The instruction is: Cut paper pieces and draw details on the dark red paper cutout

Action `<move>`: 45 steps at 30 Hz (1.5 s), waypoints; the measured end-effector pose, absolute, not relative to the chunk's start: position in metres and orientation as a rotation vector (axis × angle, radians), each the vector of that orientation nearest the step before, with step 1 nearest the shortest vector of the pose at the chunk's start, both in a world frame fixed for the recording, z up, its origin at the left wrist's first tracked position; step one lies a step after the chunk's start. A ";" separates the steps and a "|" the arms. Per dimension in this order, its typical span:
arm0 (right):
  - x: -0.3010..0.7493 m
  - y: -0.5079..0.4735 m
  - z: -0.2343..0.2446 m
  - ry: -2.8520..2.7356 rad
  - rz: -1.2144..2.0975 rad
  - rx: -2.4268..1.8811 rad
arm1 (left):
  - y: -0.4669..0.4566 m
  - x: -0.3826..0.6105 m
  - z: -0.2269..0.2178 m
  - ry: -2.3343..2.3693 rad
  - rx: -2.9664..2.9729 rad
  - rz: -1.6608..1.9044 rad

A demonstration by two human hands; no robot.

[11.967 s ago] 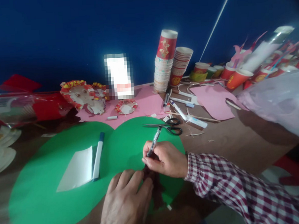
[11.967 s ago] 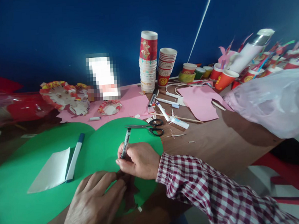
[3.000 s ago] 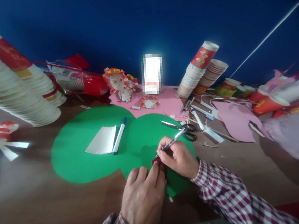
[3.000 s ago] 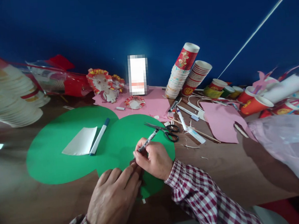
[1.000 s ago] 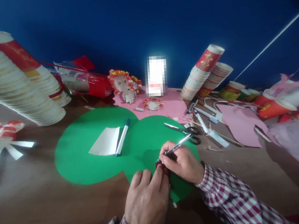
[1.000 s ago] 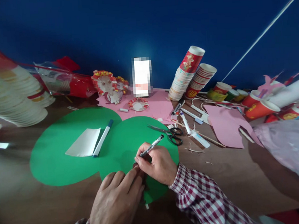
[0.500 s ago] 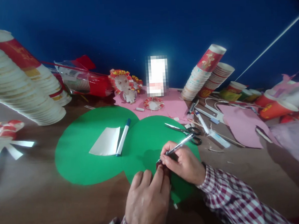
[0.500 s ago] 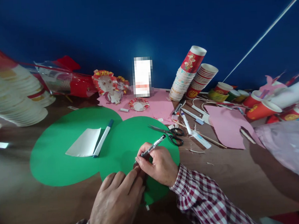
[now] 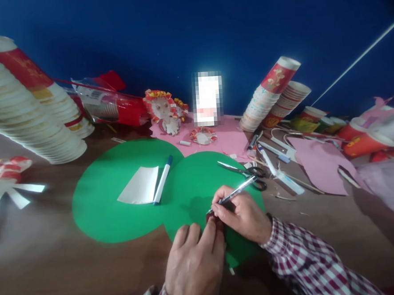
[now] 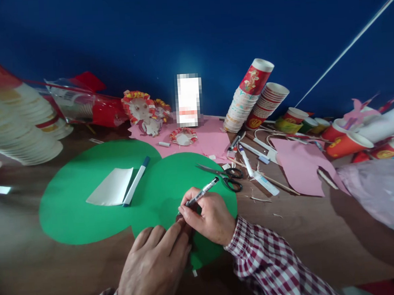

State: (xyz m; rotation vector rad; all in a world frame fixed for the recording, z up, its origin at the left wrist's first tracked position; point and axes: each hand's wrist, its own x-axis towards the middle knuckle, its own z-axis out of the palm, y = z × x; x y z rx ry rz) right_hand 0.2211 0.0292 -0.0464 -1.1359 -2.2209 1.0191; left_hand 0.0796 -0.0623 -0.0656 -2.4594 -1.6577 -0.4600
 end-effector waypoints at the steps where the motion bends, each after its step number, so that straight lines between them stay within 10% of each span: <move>1: 0.221 0.029 -0.047 -2.223 1.021 -1.140 | -0.062 0.080 -0.066 -1.657 -2.457 -0.458; 45: 0.221 0.029 -0.046 -2.214 1.047 -1.131 | -0.063 0.079 -0.065 -1.648 -2.463 -0.456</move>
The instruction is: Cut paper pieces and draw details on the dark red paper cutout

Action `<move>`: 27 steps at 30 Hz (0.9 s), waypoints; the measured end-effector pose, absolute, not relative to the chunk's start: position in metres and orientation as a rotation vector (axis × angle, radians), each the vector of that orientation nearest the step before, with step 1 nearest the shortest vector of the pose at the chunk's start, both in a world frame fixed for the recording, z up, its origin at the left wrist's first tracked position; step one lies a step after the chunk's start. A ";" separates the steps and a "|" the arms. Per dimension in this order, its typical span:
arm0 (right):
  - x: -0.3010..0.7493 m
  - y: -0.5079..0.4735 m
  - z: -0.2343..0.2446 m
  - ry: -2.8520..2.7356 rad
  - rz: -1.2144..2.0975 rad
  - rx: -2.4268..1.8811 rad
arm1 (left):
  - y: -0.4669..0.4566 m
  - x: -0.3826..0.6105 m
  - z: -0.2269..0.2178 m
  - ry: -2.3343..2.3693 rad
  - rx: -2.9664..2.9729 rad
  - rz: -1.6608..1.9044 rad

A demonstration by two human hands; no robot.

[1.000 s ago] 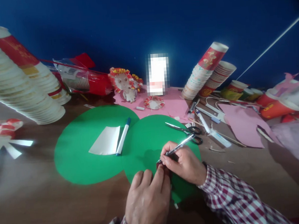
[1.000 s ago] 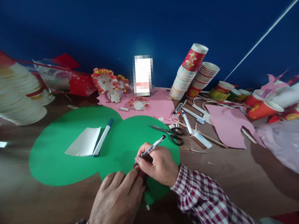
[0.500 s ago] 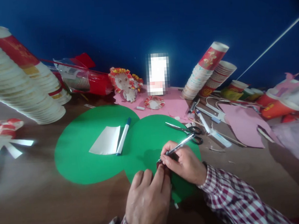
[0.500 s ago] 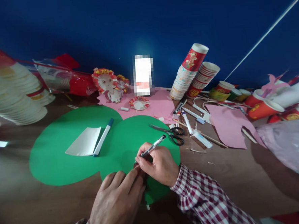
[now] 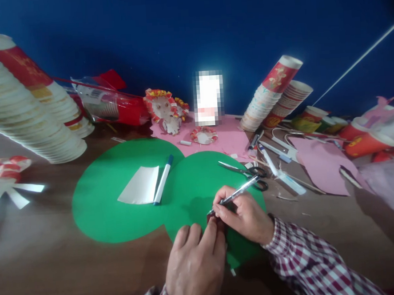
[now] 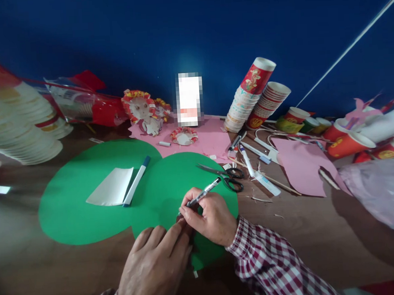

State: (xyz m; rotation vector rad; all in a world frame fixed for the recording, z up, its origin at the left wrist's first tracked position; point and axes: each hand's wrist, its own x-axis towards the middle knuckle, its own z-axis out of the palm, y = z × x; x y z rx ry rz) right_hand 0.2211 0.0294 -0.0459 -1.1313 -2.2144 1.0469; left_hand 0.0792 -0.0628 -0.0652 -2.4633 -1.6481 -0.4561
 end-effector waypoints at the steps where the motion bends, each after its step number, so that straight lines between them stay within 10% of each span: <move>1: 0.221 0.029 -0.046 -2.216 1.047 -1.128 | -0.063 0.079 -0.065 -1.648 -2.464 -0.454; 27: 0.221 0.029 -0.047 -2.257 1.026 -1.177 | -0.061 0.079 -0.072 -1.649 -2.435 -0.486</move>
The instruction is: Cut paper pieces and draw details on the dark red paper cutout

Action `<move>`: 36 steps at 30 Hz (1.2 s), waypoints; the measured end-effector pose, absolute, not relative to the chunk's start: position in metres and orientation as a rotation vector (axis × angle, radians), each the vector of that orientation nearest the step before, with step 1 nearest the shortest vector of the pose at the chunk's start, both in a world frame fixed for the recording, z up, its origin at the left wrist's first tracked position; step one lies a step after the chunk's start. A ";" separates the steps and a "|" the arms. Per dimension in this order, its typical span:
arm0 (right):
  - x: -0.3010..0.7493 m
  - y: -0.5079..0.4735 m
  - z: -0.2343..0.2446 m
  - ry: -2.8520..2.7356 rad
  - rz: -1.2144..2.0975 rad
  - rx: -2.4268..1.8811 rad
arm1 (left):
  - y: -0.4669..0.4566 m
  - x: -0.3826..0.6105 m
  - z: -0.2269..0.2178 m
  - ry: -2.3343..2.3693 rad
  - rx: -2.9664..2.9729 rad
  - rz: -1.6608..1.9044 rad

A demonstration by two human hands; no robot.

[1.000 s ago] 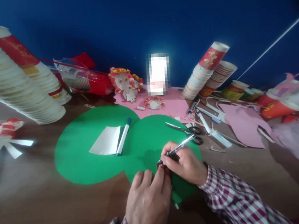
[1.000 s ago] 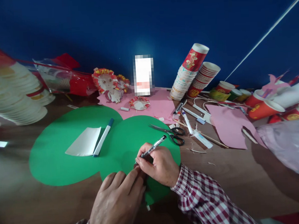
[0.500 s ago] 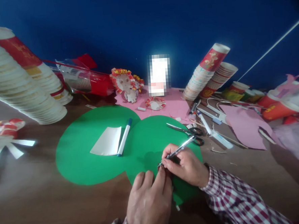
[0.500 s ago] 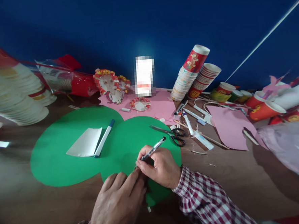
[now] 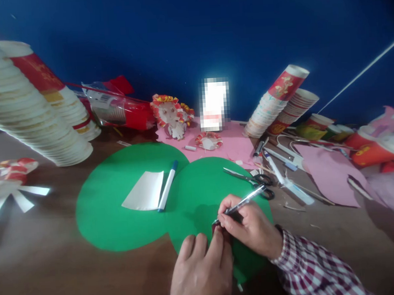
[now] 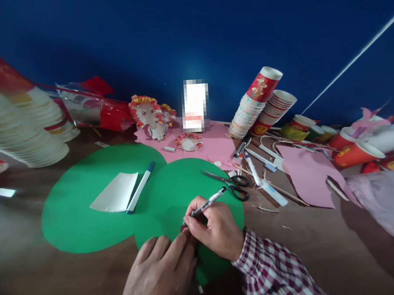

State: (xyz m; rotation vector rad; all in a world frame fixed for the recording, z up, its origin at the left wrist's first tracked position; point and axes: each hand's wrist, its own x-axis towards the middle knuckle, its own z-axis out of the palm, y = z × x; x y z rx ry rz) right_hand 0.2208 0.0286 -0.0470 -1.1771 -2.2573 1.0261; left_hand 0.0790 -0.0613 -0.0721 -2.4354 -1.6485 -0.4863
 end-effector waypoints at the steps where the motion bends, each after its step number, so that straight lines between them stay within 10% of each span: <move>1: 0.221 0.029 -0.047 -2.255 1.031 -1.175 | -0.061 0.079 -0.072 -1.642 -2.438 -0.490; 36: 0.225 0.046 -0.047 -1.265 1.459 -1.044 | -0.033 0.071 -0.029 -1.586 -2.766 -0.089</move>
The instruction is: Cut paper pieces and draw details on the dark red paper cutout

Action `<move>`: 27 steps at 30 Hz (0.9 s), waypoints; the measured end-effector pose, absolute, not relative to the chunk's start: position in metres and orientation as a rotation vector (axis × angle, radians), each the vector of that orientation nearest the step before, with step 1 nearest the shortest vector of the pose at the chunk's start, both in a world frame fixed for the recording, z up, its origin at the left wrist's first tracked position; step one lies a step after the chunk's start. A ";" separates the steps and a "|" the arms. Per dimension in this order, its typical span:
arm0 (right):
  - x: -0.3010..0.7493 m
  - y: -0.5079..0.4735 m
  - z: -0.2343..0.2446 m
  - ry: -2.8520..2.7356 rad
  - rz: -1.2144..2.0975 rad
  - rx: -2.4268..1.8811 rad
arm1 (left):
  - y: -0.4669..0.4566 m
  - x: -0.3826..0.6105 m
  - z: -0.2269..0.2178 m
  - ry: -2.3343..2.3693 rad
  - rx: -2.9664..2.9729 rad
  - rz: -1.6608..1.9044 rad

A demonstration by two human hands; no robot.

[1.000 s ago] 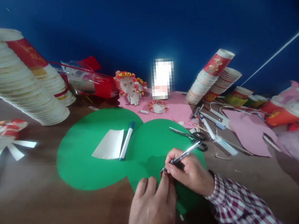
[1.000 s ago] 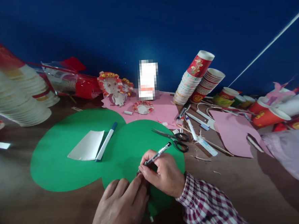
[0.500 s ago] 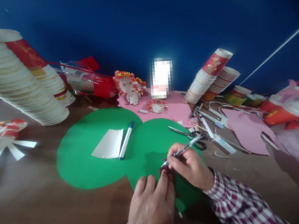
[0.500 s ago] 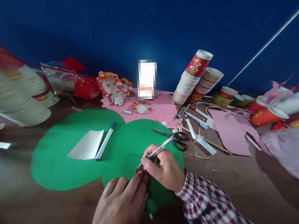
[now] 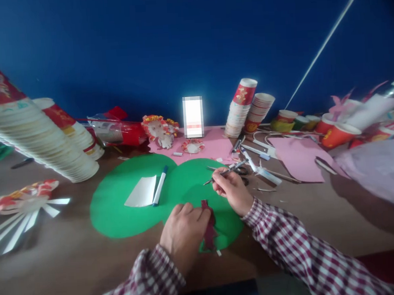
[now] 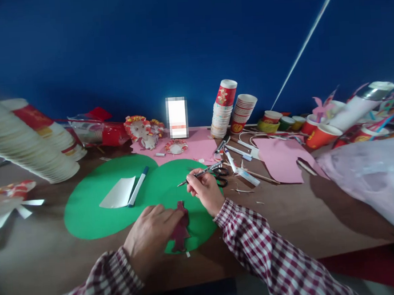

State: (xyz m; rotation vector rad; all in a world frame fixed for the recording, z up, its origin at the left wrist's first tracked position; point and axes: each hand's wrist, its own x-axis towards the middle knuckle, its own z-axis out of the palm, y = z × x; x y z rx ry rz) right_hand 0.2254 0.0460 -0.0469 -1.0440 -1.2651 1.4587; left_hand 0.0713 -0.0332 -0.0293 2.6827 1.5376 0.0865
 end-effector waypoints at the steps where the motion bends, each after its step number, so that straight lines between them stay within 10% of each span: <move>1: 0.225 0.046 -0.048 -1.239 1.461 -1.027 | -0.028 0.072 -0.026 1.496 2.701 0.057; 27: 0.249 -0.005 -0.026 -1.041 1.203 -1.017 | 0.069 0.083 -0.017 0.854 2.485 -0.286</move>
